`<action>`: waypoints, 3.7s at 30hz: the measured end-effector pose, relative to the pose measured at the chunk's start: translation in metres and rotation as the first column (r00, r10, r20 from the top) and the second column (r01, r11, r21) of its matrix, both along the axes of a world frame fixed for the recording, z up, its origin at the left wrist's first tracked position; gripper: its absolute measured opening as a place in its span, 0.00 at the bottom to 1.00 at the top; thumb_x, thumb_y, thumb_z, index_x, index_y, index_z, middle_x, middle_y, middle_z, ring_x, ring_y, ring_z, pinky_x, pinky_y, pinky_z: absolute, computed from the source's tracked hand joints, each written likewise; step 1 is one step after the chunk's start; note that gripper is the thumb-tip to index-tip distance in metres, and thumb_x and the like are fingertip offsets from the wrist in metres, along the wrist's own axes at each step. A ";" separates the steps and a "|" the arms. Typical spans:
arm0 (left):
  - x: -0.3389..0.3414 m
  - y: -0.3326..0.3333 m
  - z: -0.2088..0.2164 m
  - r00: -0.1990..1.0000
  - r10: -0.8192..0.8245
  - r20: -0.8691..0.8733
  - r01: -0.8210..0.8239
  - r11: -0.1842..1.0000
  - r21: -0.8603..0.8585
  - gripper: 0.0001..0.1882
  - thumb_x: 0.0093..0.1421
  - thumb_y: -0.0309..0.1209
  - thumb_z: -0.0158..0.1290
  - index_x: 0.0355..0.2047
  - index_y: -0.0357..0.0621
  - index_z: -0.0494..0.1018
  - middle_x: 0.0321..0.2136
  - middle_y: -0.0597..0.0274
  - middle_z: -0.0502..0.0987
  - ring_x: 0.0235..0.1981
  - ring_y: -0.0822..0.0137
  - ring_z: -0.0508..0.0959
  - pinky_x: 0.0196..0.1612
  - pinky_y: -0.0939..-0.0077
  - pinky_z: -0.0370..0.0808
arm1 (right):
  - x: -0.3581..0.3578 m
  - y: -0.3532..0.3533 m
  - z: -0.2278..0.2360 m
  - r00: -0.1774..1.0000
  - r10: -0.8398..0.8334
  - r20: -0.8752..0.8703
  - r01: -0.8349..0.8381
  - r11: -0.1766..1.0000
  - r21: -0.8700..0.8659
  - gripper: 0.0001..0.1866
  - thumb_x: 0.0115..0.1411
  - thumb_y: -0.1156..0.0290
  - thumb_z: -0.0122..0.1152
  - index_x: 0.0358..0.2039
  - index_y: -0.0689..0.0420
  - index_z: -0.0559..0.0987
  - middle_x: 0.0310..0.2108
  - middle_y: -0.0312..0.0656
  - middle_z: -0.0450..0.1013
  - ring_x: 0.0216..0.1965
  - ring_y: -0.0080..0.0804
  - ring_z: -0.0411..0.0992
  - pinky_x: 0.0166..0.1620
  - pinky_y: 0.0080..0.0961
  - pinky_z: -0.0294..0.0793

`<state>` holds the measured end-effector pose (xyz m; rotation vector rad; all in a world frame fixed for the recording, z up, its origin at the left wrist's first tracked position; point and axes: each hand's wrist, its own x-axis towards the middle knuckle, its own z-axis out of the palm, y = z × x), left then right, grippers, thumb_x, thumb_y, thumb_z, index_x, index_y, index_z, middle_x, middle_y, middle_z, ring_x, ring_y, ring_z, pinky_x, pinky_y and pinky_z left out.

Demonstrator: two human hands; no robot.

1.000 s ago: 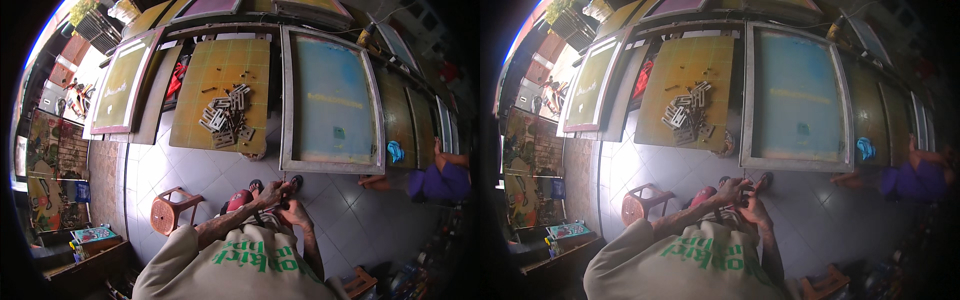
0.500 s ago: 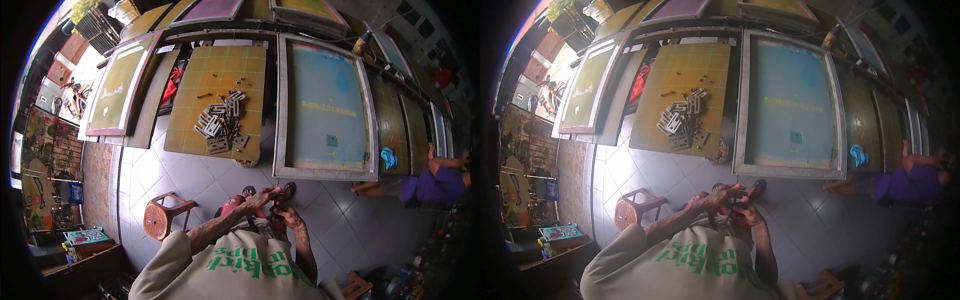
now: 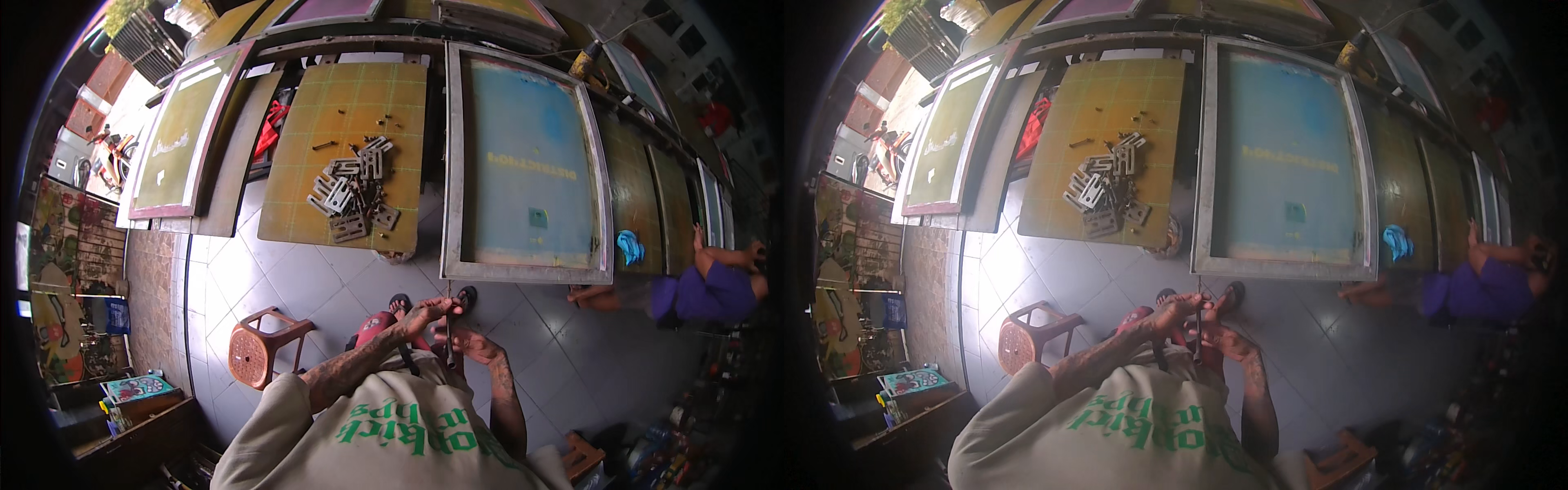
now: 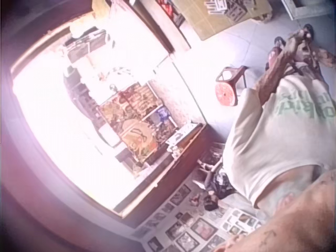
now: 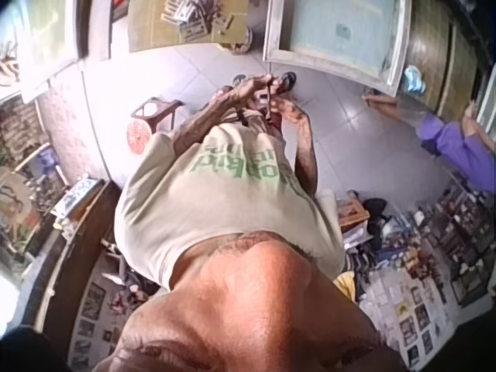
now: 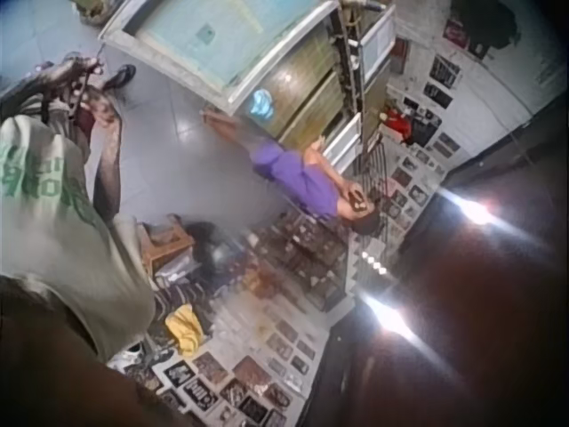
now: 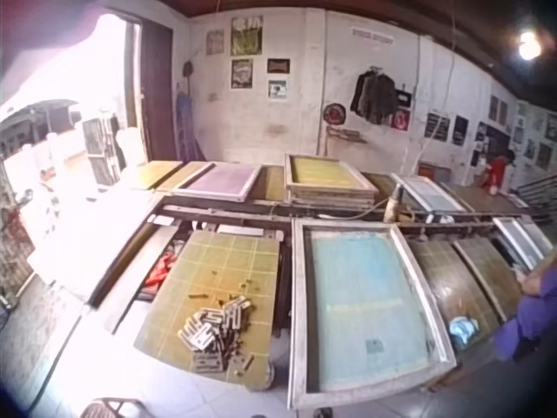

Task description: The person assembles a rectangular frame by handling small metal brackets and screws, then positions a large framed panel on a workbench. They use a utility knife to trim protective tape from the panel's edges and remove the tape strips.

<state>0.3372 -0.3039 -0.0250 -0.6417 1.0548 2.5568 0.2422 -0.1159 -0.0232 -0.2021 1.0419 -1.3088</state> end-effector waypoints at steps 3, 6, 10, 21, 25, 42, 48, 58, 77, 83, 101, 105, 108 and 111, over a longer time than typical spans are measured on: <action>0.005 -0.002 -0.007 0.997 -0.001 -0.079 0.011 0.992 0.126 0.27 0.65 0.50 0.46 0.59 0.51 0.63 0.52 0.68 0.68 0.61 0.66 0.60 0.56 0.63 0.65 | 0.010 0.004 -0.018 0.989 0.148 -0.002 -0.148 0.986 -0.078 0.15 0.60 0.59 0.62 0.36 0.58 0.80 0.28 0.35 0.75 0.31 0.24 0.73 0.39 0.22 0.71; 0.007 -0.002 -0.012 0.986 0.031 -0.166 0.020 0.955 0.296 0.31 0.63 0.53 0.47 0.62 0.56 0.58 0.52 0.67 0.65 0.63 0.63 0.57 0.60 0.58 0.62 | 0.014 0.007 -0.016 0.943 0.174 -0.285 -0.144 0.982 0.123 0.19 0.54 0.53 0.66 0.30 0.59 0.82 0.27 0.40 0.78 0.29 0.28 0.75 0.35 0.27 0.71; 0.002 -0.005 0.008 0.995 0.057 -0.082 -0.030 0.955 0.294 0.33 0.63 0.53 0.47 0.63 0.52 0.56 0.46 0.63 0.66 0.60 0.60 0.62 0.62 0.59 0.61 | 0.017 0.009 0.004 0.183 0.467 -0.865 0.160 0.854 0.495 0.23 0.45 0.51 0.71 0.31 0.58 0.81 0.21 0.49 0.76 0.23 0.43 0.75 0.29 0.38 0.71; -0.026 0.043 0.022 0.871 0.338 0.357 -0.323 0.941 -0.104 0.24 0.63 0.47 0.50 0.54 0.49 0.63 0.39 0.62 0.74 0.36 0.68 0.76 0.37 0.72 0.73 | 0.042 -0.012 0.089 0.205 0.246 -0.947 0.285 0.911 0.298 0.14 0.55 0.61 0.65 0.26 0.60 0.76 0.18 0.51 0.73 0.23 0.53 0.74 0.26 0.42 0.69; -0.023 0.038 0.026 0.886 0.275 0.374 -0.289 0.957 -0.020 0.15 0.60 0.48 0.53 0.36 0.53 0.70 0.24 0.73 0.71 0.20 0.78 0.69 0.21 0.81 0.62 | 0.080 -0.024 0.091 0.224 0.181 -0.958 0.249 0.939 0.236 0.17 0.55 0.66 0.62 0.41 0.58 0.68 0.24 0.51 0.72 0.26 0.53 0.73 0.30 0.42 0.71; -0.022 0.007 -0.023 0.998 0.047 0.042 -0.062 0.587 0.807 0.22 0.64 0.41 0.44 0.14 0.56 0.53 0.12 0.75 0.50 0.11 0.74 0.50 0.16 0.75 0.50 | 0.005 0.021 0.036 0.995 0.070 -0.076 -0.042 0.944 0.327 0.16 0.66 0.59 0.48 0.42 0.61 0.69 0.23 0.40 0.70 0.25 0.25 0.70 0.30 0.25 0.69; -0.041 0.023 0.042 0.873 0.178 0.455 -0.175 0.983 -0.048 0.08 0.60 0.37 0.49 0.32 0.46 0.68 0.16 0.70 0.64 0.16 0.68 0.65 0.22 0.70 0.65 | 0.056 -0.001 0.081 0.423 0.063 -0.904 0.315 0.925 0.212 0.13 0.61 0.71 0.56 0.44 0.57 0.65 0.20 0.45 0.71 0.23 0.45 0.74 0.27 0.39 0.69; -0.033 0.019 -0.045 0.996 -0.042 0.081 -0.003 0.869 0.495 0.13 0.58 0.36 0.48 0.20 0.51 0.57 0.14 0.72 0.56 0.15 0.73 0.57 0.19 0.77 0.57 | 0.068 0.003 0.067 0.740 -0.159 -0.653 0.292 0.951 0.100 0.22 0.66 0.67 0.44 0.58 0.61 0.59 0.28 0.39 0.70 0.23 0.19 0.65 0.26 0.21 0.66; -0.028 0.020 0.012 0.953 -0.088 0.289 0.215 0.870 -0.443 0.25 0.56 0.22 0.49 0.56 0.44 0.66 0.32 0.60 0.72 0.32 0.65 0.74 0.35 0.69 0.73 | 0.059 -0.022 0.068 0.561 0.079 -0.824 0.129 0.975 0.181 0.23 0.56 0.70 0.60 0.49 0.62 0.63 0.29 0.50 0.75 0.24 0.40 0.75 0.29 0.34 0.74; -0.031 0.009 -0.009 0.961 -0.048 0.271 -0.123 0.807 0.578 0.14 0.59 0.32 0.45 0.16 0.50 0.63 0.12 0.75 0.53 0.13 0.75 0.53 0.18 0.77 0.53 | 0.028 -0.001 0.031 0.884 -0.215 -0.414 0.268 0.961 0.074 0.17 0.59 0.69 0.60 0.47 0.60 0.71 0.46 0.39 0.71 0.49 0.24 0.68 0.45 0.23 0.71; -0.033 0.014 -0.015 0.962 0.073 0.261 -0.059 0.996 -0.062 0.17 0.60 0.42 0.49 0.44 0.46 0.71 0.25 0.71 0.65 0.25 0.76 0.63 0.27 0.77 0.62 | 0.066 -0.026 0.103 0.723 0.049 -0.689 0.110 0.976 0.185 0.29 0.60 0.62 0.61 0.57 0.57 0.61 0.55 0.52 0.53 0.42 0.33 0.72 0.35 0.24 0.74; -0.036 0.002 -0.019 0.980 -0.032 0.197 -0.092 0.802 0.591 0.14 0.57 0.33 0.49 0.17 0.57 0.58 0.13 0.77 0.52 0.13 0.76 0.51 0.17 0.77 0.50 | 0.035 -0.006 0.058 0.587 -0.088 -0.805 0.448 0.863 0.232 0.16 0.64 0.64 0.55 0.48 0.58 0.70 0.34 0.40 0.71 0.33 0.19 0.70 0.35 0.18 0.69; -0.033 -0.003 -0.016 0.999 -0.002 -0.038 0.030 0.655 0.755 0.16 0.57 0.33 0.49 0.17 0.57 0.55 0.13 0.80 0.50 0.13 0.79 0.51 0.19 0.79 0.51 | 0.034 0.005 0.014 0.888 -0.094 -0.450 0.201 0.960 0.195 0.12 0.66 0.65 0.53 0.45 0.57 0.74 0.37 0.38 0.73 0.37 0.17 0.70 0.44 0.17 0.67; -0.034 -0.011 -0.008 0.999 -0.016 0.027 -0.010 0.656 0.755 0.15 0.57 0.32 0.50 0.17 0.55 0.56 0.15 0.78 0.54 0.15 0.77 0.52 0.21 0.79 0.53 | 0.036 0.017 -0.001 0.969 0.033 -0.246 -0.016 0.998 0.069 0.12 0.65 0.67 0.55 0.46 0.58 0.75 0.33 0.35 0.75 0.35 0.17 0.71 0.42 0.17 0.70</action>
